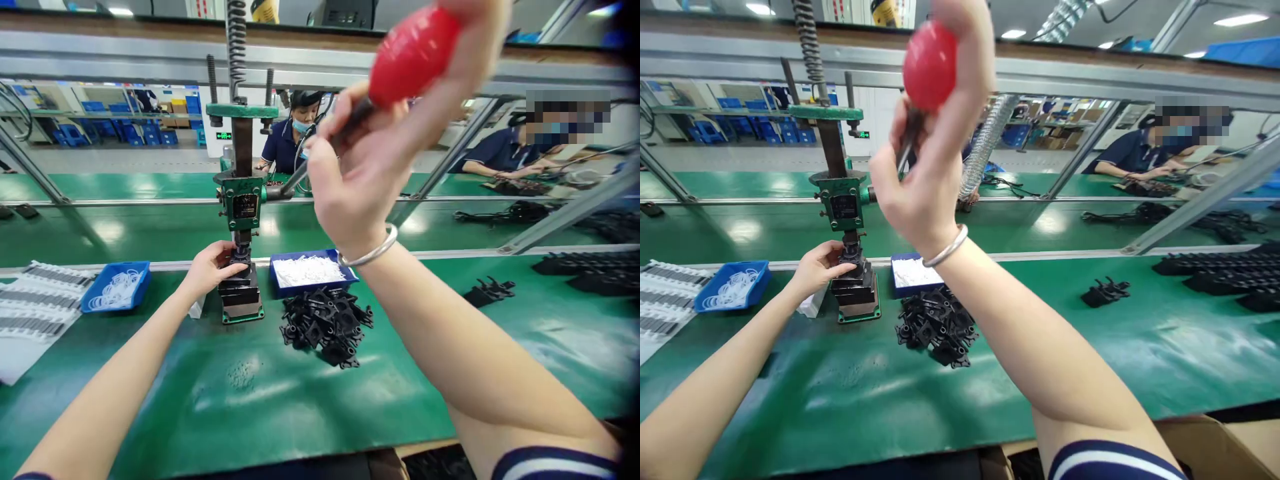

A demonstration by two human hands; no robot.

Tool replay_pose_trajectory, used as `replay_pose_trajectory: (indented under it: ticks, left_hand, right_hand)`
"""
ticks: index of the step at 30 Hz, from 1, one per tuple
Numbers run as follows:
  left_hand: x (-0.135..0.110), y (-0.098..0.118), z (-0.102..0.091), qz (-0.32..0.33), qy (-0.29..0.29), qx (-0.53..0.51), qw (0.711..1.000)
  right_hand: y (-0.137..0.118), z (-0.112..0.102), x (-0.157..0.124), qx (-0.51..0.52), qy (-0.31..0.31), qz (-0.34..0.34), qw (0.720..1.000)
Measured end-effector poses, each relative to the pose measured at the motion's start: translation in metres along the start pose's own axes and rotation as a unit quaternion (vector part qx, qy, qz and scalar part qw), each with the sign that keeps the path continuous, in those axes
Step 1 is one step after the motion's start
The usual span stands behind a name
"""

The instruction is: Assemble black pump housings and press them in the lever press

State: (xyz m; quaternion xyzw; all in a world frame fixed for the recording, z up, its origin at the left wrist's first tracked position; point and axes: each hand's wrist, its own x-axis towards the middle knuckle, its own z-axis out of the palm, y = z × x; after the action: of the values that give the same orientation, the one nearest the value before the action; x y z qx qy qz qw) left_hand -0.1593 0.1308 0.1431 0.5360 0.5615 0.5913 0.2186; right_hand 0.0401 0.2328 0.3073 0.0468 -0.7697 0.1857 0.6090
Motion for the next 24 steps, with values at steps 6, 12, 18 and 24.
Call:
replay_pose_trajectory:
  ticks: [6, 12, 18, 24]
  left_hand:
    - [-0.038, 0.025, 0.009, 0.018, 0.027, -0.017, 0.999]
    - [-0.101, 0.039, 0.038, 0.068, 0.054, 0.045, 0.995]
    - [-0.115, 0.024, 0.110, 0.187, 0.068, 0.156, 0.967]
    - [-0.108, 0.012, 0.189, 0.235, 0.033, 0.166, 0.957]
  right_hand:
    - [-0.009, -0.021, -0.006, 0.018, -0.018, 0.110, 0.994]
    - [-0.047, -0.012, -0.150, 0.074, -0.143, 0.334, 0.929]
    - [-0.094, -0.015, -0.216, -0.091, -0.083, 0.397, 0.909]
    - [-0.079, -0.064, -0.238, -0.275, -0.061, 0.363, 0.888]
